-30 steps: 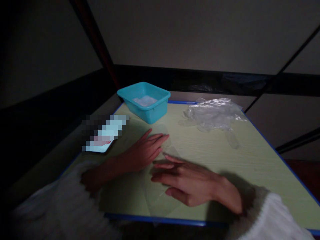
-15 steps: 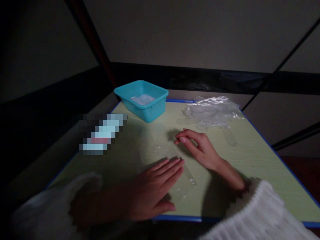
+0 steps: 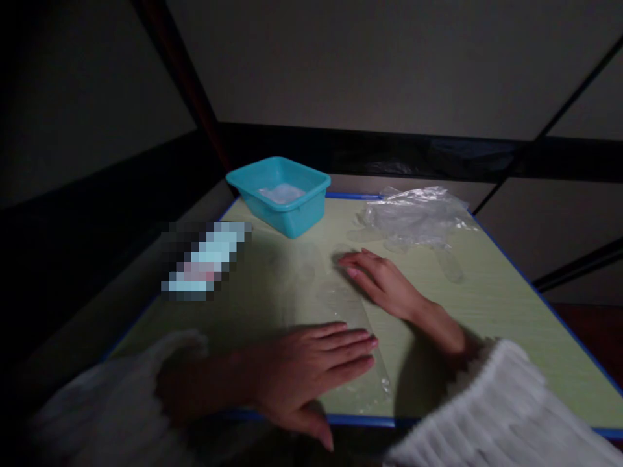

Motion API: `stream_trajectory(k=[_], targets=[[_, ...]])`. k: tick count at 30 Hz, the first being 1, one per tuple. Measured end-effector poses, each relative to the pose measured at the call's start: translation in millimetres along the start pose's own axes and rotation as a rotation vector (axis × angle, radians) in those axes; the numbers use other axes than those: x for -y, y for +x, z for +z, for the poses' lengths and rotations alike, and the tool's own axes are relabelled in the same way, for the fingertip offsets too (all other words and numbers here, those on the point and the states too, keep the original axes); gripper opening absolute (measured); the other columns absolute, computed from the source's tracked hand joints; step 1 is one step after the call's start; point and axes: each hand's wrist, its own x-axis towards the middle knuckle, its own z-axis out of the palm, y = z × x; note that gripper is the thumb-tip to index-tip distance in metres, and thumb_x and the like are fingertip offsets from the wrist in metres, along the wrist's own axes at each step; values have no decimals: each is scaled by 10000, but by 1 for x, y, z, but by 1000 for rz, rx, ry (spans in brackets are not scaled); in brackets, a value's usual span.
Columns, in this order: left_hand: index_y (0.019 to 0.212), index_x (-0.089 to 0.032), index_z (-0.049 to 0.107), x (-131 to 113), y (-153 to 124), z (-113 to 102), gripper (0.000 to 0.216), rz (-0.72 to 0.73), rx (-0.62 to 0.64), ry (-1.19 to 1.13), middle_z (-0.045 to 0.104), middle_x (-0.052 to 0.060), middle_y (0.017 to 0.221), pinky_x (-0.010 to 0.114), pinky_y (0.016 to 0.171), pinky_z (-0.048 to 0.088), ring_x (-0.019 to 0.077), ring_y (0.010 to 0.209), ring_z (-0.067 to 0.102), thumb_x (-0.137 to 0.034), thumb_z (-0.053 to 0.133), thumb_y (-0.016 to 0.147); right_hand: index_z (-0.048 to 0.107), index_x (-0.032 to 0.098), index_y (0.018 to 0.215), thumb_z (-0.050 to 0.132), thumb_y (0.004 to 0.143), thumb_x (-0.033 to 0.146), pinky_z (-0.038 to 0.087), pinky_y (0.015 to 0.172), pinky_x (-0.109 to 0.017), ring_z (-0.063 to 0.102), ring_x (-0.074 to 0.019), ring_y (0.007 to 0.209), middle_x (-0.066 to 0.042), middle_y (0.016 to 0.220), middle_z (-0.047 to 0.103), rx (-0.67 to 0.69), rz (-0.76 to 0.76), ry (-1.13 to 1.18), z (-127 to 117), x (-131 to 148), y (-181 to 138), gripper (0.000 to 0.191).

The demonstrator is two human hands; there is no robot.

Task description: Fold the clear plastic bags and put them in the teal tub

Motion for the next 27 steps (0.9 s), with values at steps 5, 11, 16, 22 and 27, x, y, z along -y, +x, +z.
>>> stream_trajectory(k=[5, 11, 16, 22, 27], targets=[[1387, -45, 346, 7, 0, 1, 740, 93, -64, 40, 364, 154, 1461, 379, 1163, 179, 235, 1389, 276, -603, 303, 903, 551, 176, 1190, 368, 967, 327, 400, 1003, -493, 600, -246, 1086, -112, 1187, 638, 56, -30, -93, 3, -8, 1, 325], [1390, -61, 329, 25, -2, -25, 643, -186, -166, 225, 403, 184, 1429, 448, 1138, 215, 262, 1355, 338, -509, 320, 928, 558, 158, 1162, 357, 968, 313, 383, 1017, -507, 612, -258, 1063, -131, 1171, 643, 96, -31, -263, 3, -18, -1, 319], [1280, -52, 454, 51, -11, -35, 478, -663, -344, 366, 617, 183, 1172, 439, 1024, 379, 266, 1104, 578, -376, 319, 956, 569, 150, 1135, 331, 975, 302, 296, 1072, -522, 640, -246, 1006, -120, 1134, 660, 95, 24, -416, -2, -25, -2, 324], [1323, -106, 388, 83, -24, -35, 434, -864, -344, 308, 637, 151, 1134, 399, 936, 439, 241, 1044, 603, -323, 355, 948, 589, 155, 1101, 324, 970, 291, 303, 1058, -527, 660, -248, 943, -103, 1075, 686, 75, 93, -411, -3, -24, 0, 325], [1329, -76, 404, 87, -23, -32, 475, -793, -401, 81, 486, 188, 1354, 427, 1078, 321, 263, 1264, 453, -327, 370, 927, 589, 193, 1171, 371, 951, 290, 441, 962, -442, 636, -244, 1018, -84, 1175, 653, -1, 69, -150, -2, -14, -1, 324]])
